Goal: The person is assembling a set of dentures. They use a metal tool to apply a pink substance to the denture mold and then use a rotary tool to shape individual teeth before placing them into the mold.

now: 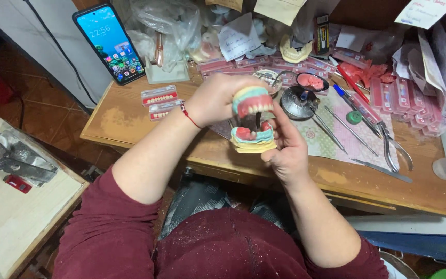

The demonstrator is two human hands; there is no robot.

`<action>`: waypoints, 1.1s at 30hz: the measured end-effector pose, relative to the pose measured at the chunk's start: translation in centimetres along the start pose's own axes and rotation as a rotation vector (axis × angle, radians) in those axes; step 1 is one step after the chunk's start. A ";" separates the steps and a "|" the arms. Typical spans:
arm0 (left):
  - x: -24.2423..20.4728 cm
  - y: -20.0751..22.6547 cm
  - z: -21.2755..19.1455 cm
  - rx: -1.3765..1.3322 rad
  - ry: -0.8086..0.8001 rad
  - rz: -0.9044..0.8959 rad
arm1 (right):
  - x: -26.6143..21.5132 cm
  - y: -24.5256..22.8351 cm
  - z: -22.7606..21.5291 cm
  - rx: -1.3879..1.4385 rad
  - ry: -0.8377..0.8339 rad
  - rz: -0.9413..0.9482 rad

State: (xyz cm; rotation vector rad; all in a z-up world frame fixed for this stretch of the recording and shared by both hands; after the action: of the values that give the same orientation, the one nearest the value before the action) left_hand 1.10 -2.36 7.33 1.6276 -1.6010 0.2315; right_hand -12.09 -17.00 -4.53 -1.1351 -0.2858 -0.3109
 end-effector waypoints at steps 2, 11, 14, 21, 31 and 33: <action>0.0 0.4 0.3 0.092 -0.018 0.033 | 0.2 -0.2 0.2 0.017 -0.003 -0.005; -0.1 0.9 0.9 0.203 -0.094 0.080 | 0.2 -0.6 0.3 -0.017 0.032 -0.047; -0.1 0.7 0.9 0.212 -0.086 0.120 | 0.2 -0.3 -0.2 -0.045 0.045 -0.036; -0.4 0.5 1.1 0.237 -0.090 0.113 | -0.3 0.7 -1.5 -0.023 0.081 0.006; 0.1 0.5 1.4 0.345 -0.197 0.016 | 0.2 -1.3 0.6 -0.038 0.012 -0.061; -0.1 0.4 1.7 0.327 -0.169 0.042 | -0.1 -1.2 0.4 -0.048 0.018 -0.063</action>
State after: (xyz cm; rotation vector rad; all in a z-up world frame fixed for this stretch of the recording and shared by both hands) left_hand 0.03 -3.32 6.38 1.9038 -1.7983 0.4041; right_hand -12.67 -17.07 -3.37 -1.1713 -0.3003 -0.3853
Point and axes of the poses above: each hand's wrist, its own x-axis towards the middle knuckle, its own z-axis out of the palm, y = z × x, the point moved 4 cm from there along x, towards the middle knuckle, and after that the axes turned 4 degrees about z, right-handed, at the moved point
